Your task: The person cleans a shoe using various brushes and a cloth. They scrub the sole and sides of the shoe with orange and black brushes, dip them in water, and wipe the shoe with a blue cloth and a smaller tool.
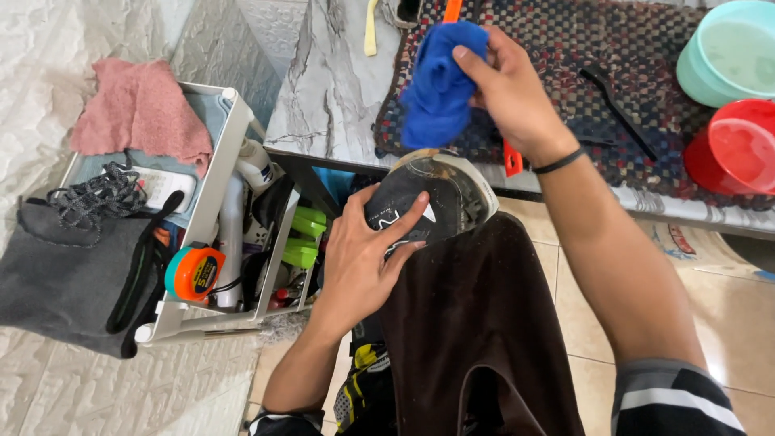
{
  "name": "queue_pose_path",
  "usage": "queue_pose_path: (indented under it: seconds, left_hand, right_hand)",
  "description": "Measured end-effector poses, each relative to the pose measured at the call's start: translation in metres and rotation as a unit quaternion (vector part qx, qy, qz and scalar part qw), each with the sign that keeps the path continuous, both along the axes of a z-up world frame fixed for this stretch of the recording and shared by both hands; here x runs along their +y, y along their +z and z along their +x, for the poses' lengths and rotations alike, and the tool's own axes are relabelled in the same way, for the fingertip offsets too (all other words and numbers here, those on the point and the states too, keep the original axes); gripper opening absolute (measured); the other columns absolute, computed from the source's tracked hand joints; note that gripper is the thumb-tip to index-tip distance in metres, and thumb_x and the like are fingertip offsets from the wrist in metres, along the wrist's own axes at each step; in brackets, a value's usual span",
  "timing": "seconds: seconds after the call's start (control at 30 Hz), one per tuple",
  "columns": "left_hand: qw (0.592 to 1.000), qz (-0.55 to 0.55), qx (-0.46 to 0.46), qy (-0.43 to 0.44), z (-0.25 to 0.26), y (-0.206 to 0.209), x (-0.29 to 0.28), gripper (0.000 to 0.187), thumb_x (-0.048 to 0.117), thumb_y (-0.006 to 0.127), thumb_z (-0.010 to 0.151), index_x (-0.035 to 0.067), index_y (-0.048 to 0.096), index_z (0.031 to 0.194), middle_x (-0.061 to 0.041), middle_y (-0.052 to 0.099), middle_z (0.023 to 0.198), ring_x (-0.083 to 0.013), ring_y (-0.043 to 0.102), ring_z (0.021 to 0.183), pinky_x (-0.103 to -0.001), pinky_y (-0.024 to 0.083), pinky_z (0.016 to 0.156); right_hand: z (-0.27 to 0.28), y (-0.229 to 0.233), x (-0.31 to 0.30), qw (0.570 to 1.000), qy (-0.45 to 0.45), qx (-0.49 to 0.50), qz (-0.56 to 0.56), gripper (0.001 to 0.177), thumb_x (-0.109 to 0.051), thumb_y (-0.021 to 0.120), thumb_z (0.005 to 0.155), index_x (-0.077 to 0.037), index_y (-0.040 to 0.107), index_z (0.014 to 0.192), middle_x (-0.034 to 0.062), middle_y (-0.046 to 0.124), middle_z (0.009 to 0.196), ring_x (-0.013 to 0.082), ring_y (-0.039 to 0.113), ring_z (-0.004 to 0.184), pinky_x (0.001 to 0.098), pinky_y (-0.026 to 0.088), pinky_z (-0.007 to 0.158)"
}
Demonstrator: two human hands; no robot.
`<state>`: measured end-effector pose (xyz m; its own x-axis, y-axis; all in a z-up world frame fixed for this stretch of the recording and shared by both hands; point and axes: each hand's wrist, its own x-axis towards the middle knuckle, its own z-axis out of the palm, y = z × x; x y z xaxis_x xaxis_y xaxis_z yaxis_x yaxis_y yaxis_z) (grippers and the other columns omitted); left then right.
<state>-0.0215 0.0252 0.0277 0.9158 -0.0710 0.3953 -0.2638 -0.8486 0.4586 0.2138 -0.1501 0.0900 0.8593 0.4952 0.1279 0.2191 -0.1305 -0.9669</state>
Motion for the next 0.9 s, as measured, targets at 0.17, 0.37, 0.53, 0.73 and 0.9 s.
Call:
queue_pose_path:
  seconds: [0.17,0.37,0.53,0.73,0.9]
  left_hand:
    - [1.0,0.005,-0.009,0.001,0.002,0.001,0.004,0.055,0.043,0.067,0.109,0.044,0.046,0.16,-0.026,0.05,0.148,-0.0434,0.054,0.141,-0.058,0.054,0.098]
    - [0.959,-0.229,0.139,-0.088,0.035,-0.004,0.029,0.066,0.036,0.079,0.097,0.032,0.053,0.157,-0.007,0.049,0.138,-0.0238,0.061,0.135,-0.037,0.042,0.123]
    - [0.822,-0.457,0.177,-0.289,0.078,-0.027,0.052,0.108,0.02,0.085,0.091,0.011,0.017,0.175,-0.006,0.053,0.132,-0.013,0.059,0.112,-0.024,0.047,0.103]
    - [0.763,-0.466,0.185,-0.408,0.129,-0.059,0.062,0.071,0.038,0.077,0.09,0.003,0.053,0.147,-0.015,0.069,0.141,-0.0296,0.074,0.122,-0.043,0.067,0.103]
    - [0.74,-0.57,0.166,-0.316,0.179,-0.089,0.069,0.099,0.01,0.082,0.065,0.003,0.048,0.158,-0.015,0.068,0.132,-0.0245,0.069,0.113,-0.043,0.055,0.103]
  right_hand:
    - [-0.012,0.019,-0.018,0.988,0.025,-0.03,-0.152,0.047,-0.038,0.052,0.108,-0.012,0.058,0.148,0.008,0.074,0.129,0.0197,0.073,0.116,0.0367,0.057,0.103]
    - [0.013,-0.01,-0.105,0.955,-0.09,-0.204,-0.196,0.023,-0.014,0.067,0.114,-0.007,0.07,0.136,0.011,0.075,0.12,0.0176,0.068,0.097,0.0347,0.055,0.087]
    - [0.057,-0.072,-0.212,0.886,-0.177,-0.299,-0.307,0.027,-0.005,0.077,0.108,0.001,0.074,0.133,0.0122,0.076,0.106,0.0264,0.07,0.091,0.0419,0.054,0.085]
    - [0.005,-0.045,-0.177,0.901,-0.092,-0.179,-0.383,0.039,-0.008,0.071,0.1,-0.003,0.071,0.139,0.0235,0.071,0.135,0.0366,0.065,0.117,0.0553,0.046,0.109]
    - [0.007,-0.083,-0.175,0.84,-0.088,-0.317,-0.432,0.028,-0.019,0.078,0.098,-0.014,0.08,0.126,0.0113,0.071,0.111,0.0348,0.065,0.11,0.0474,0.043,0.098]
